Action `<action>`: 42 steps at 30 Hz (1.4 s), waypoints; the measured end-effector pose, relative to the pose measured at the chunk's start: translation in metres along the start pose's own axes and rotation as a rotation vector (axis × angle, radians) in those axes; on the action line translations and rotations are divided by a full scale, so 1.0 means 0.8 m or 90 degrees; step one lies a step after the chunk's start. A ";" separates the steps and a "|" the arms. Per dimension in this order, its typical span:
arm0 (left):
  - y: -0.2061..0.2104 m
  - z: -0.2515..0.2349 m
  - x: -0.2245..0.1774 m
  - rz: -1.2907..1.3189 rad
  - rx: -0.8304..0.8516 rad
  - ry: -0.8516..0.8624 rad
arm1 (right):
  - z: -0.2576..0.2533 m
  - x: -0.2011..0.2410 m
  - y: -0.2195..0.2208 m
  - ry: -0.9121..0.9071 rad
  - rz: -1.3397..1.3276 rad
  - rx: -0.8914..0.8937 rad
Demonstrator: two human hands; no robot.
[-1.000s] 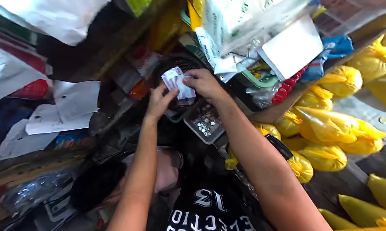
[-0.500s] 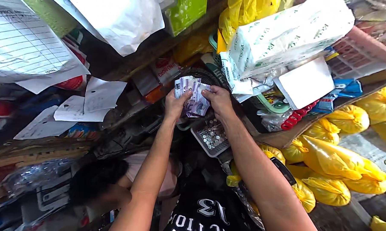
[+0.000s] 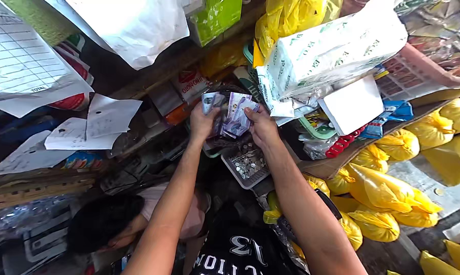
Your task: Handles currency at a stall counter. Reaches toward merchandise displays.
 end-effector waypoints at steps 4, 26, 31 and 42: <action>0.002 -0.002 -0.015 -0.136 0.053 0.055 | 0.016 0.007 -0.004 -0.015 0.007 -0.002; 0.005 0.234 0.077 0.370 0.095 -0.227 | 0.171 -0.048 -0.029 -0.094 0.418 -0.002; -0.003 0.237 0.069 0.369 0.086 -0.211 | 0.183 -0.037 -0.019 -0.095 0.373 0.022; 0.002 0.268 0.108 0.552 0.253 -0.293 | 0.140 -0.031 0.076 -0.222 0.701 0.206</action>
Point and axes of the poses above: each hand's wrist, its own z-axis away from the middle knuckle, its own y-axis out of the palm, x = y × z, the point moved 8 cm from there along -z, towards the middle knuckle, and after that the axes turned 1 degree about z, right-handed, at the moved point
